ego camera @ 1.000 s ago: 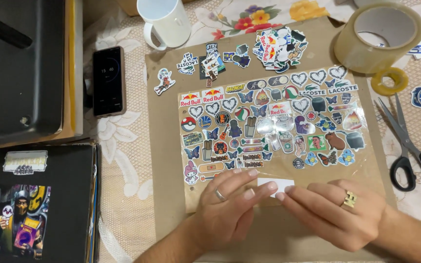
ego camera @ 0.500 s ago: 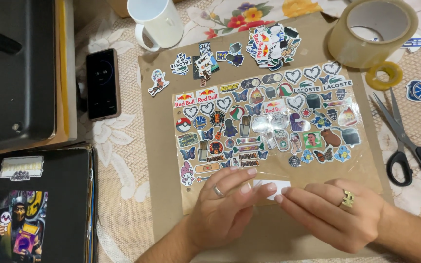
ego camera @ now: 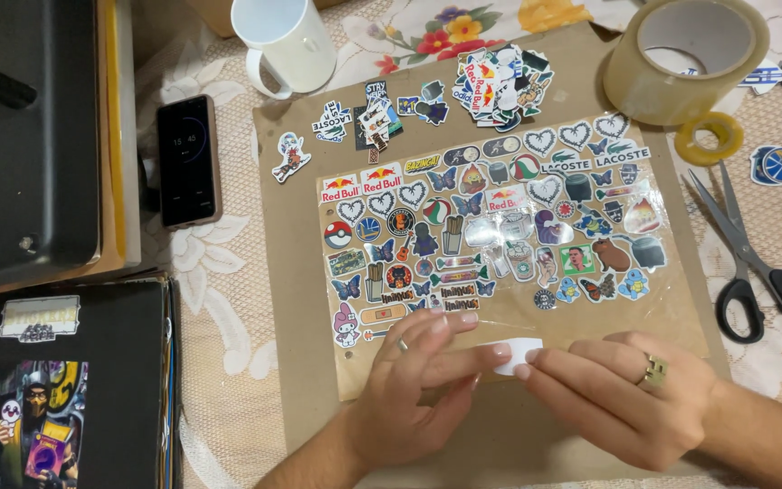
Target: The person sorts through a large collection of stickers on a table, peeling them from a sheet and arranging them into piles. They use scissors to cut a piece of tape and place it on the sticker sheet.
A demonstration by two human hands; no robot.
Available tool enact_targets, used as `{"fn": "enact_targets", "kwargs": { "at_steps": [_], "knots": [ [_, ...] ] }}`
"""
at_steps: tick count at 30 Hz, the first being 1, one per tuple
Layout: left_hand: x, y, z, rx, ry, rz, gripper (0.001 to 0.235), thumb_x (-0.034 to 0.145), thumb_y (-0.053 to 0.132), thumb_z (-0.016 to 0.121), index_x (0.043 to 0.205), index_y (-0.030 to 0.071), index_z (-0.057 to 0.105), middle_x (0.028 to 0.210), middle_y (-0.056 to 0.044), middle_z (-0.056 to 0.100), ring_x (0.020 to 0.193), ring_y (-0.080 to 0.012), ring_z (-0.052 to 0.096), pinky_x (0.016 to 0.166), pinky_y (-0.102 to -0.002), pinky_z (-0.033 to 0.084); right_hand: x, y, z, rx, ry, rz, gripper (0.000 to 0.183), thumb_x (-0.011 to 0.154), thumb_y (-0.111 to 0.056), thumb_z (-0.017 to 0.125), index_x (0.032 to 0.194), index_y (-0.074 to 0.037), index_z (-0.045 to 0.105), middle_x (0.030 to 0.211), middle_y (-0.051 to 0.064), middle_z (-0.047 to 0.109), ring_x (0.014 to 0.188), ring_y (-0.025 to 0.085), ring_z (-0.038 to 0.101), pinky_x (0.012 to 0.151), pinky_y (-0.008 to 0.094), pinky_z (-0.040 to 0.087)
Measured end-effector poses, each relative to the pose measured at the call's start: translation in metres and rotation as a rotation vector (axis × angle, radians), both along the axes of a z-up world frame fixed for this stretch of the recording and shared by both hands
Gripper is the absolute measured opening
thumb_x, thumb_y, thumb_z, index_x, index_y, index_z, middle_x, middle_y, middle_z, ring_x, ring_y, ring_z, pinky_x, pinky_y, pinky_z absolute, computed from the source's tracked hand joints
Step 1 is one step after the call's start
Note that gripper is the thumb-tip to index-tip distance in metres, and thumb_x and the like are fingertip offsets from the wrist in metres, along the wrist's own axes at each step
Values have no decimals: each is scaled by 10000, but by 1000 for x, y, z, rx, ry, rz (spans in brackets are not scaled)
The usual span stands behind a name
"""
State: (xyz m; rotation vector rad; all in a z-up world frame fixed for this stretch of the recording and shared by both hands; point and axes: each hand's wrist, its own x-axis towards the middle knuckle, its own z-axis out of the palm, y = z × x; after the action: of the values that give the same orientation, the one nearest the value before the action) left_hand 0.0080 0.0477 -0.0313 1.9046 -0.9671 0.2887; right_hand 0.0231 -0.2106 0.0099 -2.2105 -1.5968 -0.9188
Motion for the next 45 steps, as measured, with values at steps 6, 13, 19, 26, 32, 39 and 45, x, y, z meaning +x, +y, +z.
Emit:
{"fn": "enact_targets", "kwargs": {
  "at_steps": [6, 13, 19, 26, 32, 39, 45],
  "knots": [
    [-1, -1, -1, -247, 313, -149, 769, 1003, -49, 624, 1559, -13, 95, 1296, -79, 694, 1374, -442, 602, 1233, -560, 435, 0, 1, -5, 29, 24, -75, 173, 972, -149, 600, 1024, -14, 696, 959, 65, 687, 744, 164, 604, 616, 274, 499],
    [-1, -2, 5, -265, 413, -173, 804, 1009, -20, 619, 1570, -9, 43, 1310, -113, 685, 1369, -410, 587, 1243, -559, 403, -1, 7, -15, 47, 70, -139, 168, 980, -203, 602, 993, -45, 658, 945, 50, 675, 717, 172, 627, 562, 279, 454],
    [-3, -2, 18, -337, 597, -58, 887, 979, 10, 618, 1579, 69, -33, 1526, -253, 496, 1482, -279, 412, 1281, -428, 172, 12, 11, -13, 411, 808, -287, 101, 876, -151, 687, 926, -76, 733, 906, 76, 737, 777, 219, 700, 761, 319, 525],
    [2, -8, -5, -153, 286, 111, 793, 1006, 33, 614, 1557, -12, 45, 1247, -183, 691, 1223, -311, 657, 1154, -450, 467, 33, 5, -28, 385, 1455, -578, 109, 801, -232, 800, 806, -136, 851, 668, -28, 761, 585, 55, 547, 519, 229, 372],
    [5, -10, -12, 117, 53, 145, 567, 1019, 65, 579, 1468, -89, 269, 1157, -145, 705, 1060, -328, 674, 973, -447, 533, 46, 7, -34, 327, 1584, -678, 276, 788, -159, 833, 1036, -116, 720, 713, -15, 806, 695, 69, 667, 755, 228, 507],
    [5, -10, -26, 278, 199, 142, 710, 985, 130, 602, 1540, -30, 190, 1293, -161, 691, 1102, -329, 661, 940, -438, 507, 55, 13, -28, 64, 1582, -794, 399, 768, -213, 833, 1114, -204, 635, 760, -79, 872, 715, 86, 744, 754, 248, 475],
    [9, -12, -31, 292, 172, 58, 812, 941, 34, 643, 1556, -5, 115, 1352, -192, 663, 1265, -387, 591, 1002, -485, 488, 55, 20, -16, 23, 1583, -861, 417, 761, -209, 829, 1106, -217, 595, 769, -78, 858, 689, 110, 729, 732, 269, 483]
  ]
}}
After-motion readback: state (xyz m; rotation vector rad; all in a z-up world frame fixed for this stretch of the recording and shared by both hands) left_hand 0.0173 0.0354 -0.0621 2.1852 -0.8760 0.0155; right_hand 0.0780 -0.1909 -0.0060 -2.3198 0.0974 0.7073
